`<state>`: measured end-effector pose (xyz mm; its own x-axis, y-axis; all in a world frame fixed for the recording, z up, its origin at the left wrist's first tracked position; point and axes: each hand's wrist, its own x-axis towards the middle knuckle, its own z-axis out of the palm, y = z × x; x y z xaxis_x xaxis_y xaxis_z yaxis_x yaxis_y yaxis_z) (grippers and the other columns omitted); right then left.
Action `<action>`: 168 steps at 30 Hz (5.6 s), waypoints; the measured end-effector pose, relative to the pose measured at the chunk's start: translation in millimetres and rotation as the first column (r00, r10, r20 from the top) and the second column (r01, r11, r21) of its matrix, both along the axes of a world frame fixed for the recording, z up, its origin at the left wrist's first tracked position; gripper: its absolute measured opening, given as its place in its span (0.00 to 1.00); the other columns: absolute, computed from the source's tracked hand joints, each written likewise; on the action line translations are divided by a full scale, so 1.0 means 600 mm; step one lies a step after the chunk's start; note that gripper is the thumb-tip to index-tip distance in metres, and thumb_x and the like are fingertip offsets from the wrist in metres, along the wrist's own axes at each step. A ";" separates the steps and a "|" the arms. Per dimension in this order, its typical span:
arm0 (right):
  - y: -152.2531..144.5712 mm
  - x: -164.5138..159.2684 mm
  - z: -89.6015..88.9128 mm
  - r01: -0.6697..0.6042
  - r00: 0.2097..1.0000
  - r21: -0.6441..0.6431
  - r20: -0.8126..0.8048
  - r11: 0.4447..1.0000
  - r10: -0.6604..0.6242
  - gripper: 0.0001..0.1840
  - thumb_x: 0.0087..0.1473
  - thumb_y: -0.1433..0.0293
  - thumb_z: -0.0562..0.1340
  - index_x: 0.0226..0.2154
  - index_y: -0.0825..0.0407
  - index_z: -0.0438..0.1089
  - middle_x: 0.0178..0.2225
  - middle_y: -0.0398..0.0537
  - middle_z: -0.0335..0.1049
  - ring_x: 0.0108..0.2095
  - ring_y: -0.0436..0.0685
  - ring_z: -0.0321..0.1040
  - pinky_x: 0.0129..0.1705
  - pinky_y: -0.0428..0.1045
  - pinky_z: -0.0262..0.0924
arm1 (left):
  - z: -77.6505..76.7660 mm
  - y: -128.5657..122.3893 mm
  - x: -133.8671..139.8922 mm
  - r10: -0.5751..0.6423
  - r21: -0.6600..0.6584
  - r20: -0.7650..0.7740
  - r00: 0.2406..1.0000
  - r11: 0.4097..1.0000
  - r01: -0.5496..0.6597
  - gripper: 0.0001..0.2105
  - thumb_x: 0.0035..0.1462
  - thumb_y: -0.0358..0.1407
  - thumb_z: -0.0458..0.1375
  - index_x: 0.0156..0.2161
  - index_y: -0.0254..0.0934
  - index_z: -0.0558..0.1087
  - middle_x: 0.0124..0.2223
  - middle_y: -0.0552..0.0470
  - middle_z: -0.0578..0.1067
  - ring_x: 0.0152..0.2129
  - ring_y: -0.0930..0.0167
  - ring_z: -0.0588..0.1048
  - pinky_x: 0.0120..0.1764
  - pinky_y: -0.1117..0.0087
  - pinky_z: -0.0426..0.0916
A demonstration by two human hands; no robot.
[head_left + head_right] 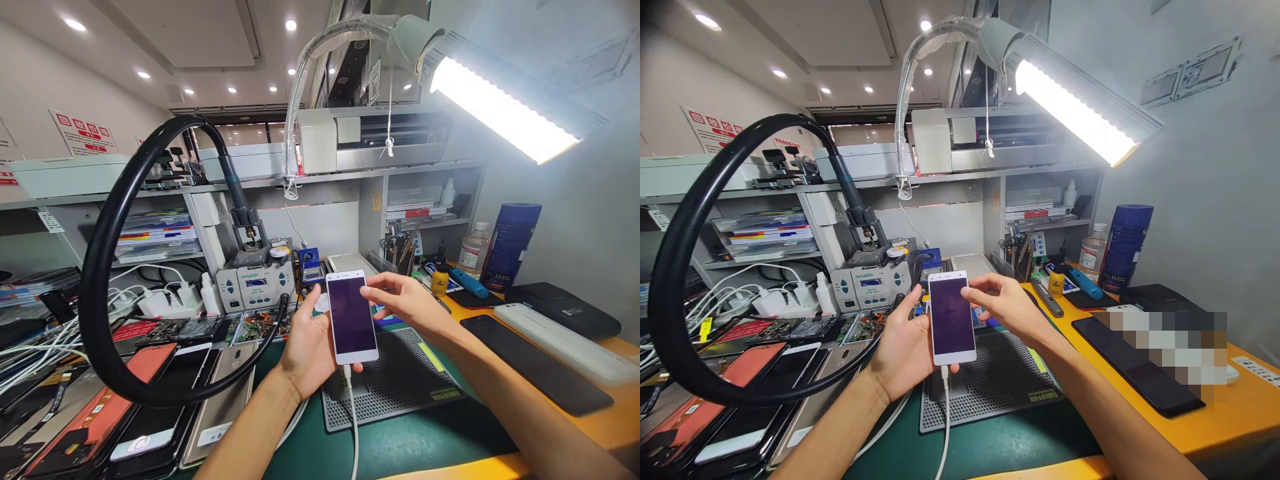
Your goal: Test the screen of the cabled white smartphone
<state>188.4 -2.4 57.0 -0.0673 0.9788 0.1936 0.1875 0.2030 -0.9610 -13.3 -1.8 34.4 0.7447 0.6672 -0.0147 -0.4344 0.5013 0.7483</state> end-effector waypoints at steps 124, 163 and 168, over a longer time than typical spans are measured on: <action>-0.023 0.019 0.012 -0.370 0.790 -0.120 0.481 0.921 0.380 0.20 0.46 0.63 0.70 0.43 0.50 0.75 0.41 0.47 0.77 0.39 0.60 0.73 0.42 0.50 0.65 | 0.005 0.003 -0.004 -0.045 -0.055 0.082 0.996 0.997 0.050 0.38 0.64 0.59 0.40 0.52 0.26 0.75 0.40 0.34 0.78 0.36 0.55 0.77 0.36 0.59 0.71; 0.001 0.023 0.003 -0.066 0.985 -0.011 0.162 0.998 0.067 0.23 0.47 0.55 0.72 0.41 0.52 0.74 0.39 0.51 0.77 0.36 0.57 0.73 0.34 0.50 0.67 | 0.004 0.002 -0.005 0.029 -0.043 0.025 0.999 0.999 -0.027 0.37 0.64 0.59 0.42 0.50 0.25 0.75 0.46 0.33 0.76 0.33 0.57 0.75 0.27 0.61 0.69; 0.002 0.022 0.002 -0.030 0.988 0.004 0.155 1.000 0.029 0.25 0.45 0.53 0.72 0.41 0.52 0.74 0.36 0.51 0.78 0.36 0.59 0.74 0.35 0.51 0.68 | 0.002 0.004 -0.004 0.026 -0.034 0.029 0.999 0.999 -0.025 0.37 0.64 0.59 0.42 0.50 0.25 0.76 0.44 0.35 0.77 0.35 0.55 0.75 0.28 0.60 0.70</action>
<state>201.3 -1.4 58.1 -0.1258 0.9748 0.1844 0.3274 0.2162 -0.9198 -15.8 0.8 35.6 0.7281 0.6853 -0.0159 -0.4688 0.5147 0.7179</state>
